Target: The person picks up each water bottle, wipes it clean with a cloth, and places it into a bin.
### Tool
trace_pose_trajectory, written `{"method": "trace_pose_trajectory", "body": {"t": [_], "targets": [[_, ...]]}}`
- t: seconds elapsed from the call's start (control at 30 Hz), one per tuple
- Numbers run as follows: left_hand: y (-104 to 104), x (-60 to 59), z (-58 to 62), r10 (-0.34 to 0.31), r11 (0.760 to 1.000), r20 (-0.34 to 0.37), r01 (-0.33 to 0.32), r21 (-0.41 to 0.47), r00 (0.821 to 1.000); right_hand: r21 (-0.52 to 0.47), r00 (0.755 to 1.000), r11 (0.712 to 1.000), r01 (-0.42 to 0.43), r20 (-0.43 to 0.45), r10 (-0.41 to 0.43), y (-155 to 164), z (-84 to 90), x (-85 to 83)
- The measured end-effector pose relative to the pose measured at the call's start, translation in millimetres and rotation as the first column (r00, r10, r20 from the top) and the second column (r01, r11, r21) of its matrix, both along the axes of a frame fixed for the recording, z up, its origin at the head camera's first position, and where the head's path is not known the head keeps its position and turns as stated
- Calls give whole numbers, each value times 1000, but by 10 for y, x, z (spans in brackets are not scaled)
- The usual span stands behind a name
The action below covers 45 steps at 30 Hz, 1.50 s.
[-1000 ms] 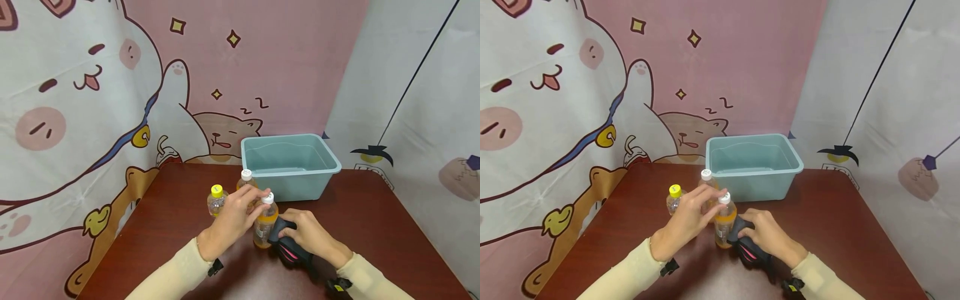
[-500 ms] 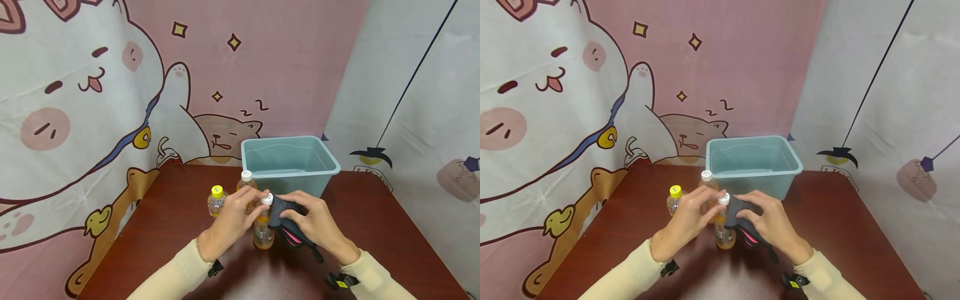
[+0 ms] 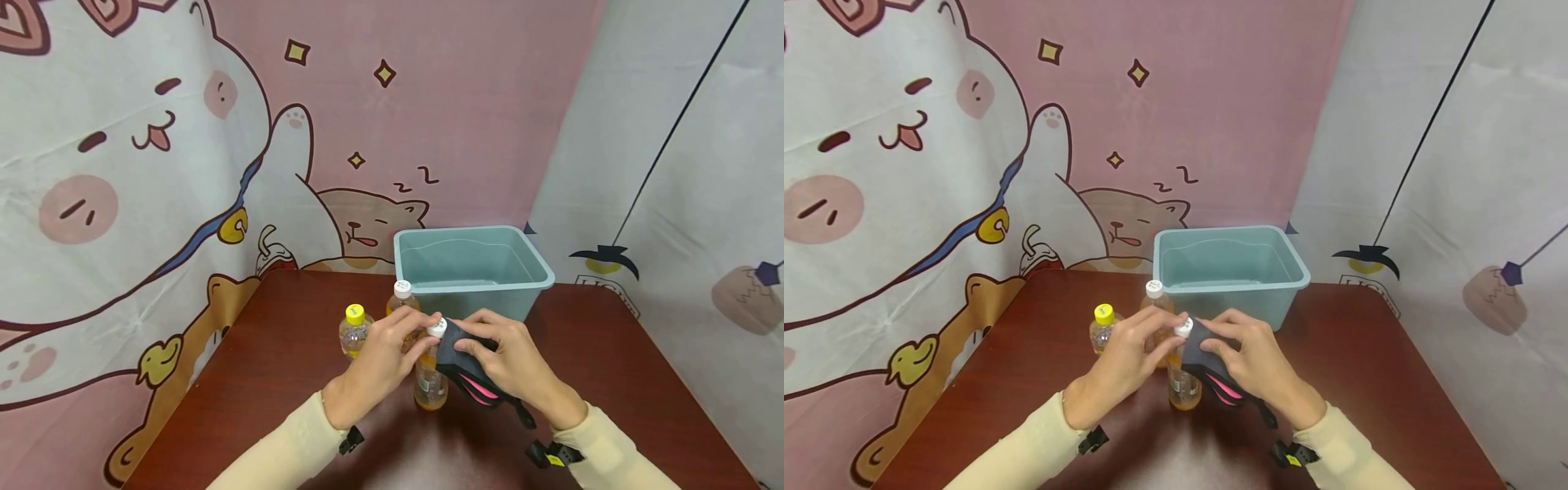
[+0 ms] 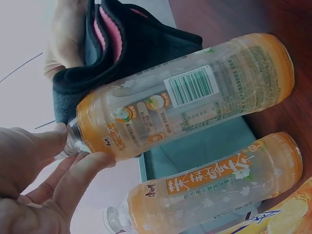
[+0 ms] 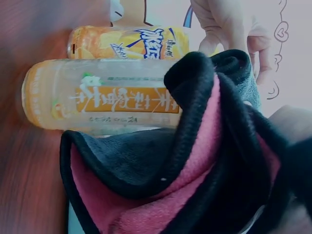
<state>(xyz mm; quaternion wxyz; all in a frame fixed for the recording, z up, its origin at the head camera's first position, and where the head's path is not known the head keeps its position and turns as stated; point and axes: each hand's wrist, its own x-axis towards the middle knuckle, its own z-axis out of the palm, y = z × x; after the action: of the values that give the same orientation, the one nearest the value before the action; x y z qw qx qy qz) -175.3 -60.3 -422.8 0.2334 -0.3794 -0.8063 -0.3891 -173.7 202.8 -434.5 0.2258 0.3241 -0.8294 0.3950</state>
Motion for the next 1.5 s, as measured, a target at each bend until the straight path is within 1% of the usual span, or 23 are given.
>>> {"method": "trace_pose_trajectory", "body": {"t": [0.17,0.27,0.33,0.47,0.63,0.77,0.9,1.07,1.2,1.3,1.4,1.5], "targets": [[-8,-2,9,6,1000,12,-6,-5,1000,93,1000,996,15,7,-16,52,-29,-4],[-11,1,8,4,1000,8,-4,-4,1000,144,1000,989,13,-1,-13,85,-90,-5],[-13,0,5,-2,1000,4,2,0,1000,161,1000,987,7,8,-8,107,-141,-3],[-9,2,-3,-7,1000,4,7,-2,1000,196,998,980,-13,62,1,149,-284,6],[-2,1,8,-8,1000,5,8,-4,1000,242,990,968,-67,136,34,173,-456,-15],[4,3,11,1,1000,2,-1,-1,1000,243,979,966,-92,200,43,169,-556,-40],[8,8,-10,9,1000,-19,-9,3,1000,265,964,956,-126,262,54,167,-639,-45],[18,0,-7,8,1000,-31,-7,18,999,300,953,944,-139,299,45,155,-693,-62],[16,10,26,15,1000,-1,-15,15,1000,321,940,938,-134,340,18,133,-715,-79],[14,30,24,18,1000,22,-18,6,1000,340,927,930,-140,374,3,123,-737,-66],[17,45,8,18,1000,35,-18,4,999,358,925,923,-140,380,-7,119,-752,-43],[24,35,-5,20,1000,34,-21,16,999,356,933,926,-123,359,-14,124,-737,-35]]}}
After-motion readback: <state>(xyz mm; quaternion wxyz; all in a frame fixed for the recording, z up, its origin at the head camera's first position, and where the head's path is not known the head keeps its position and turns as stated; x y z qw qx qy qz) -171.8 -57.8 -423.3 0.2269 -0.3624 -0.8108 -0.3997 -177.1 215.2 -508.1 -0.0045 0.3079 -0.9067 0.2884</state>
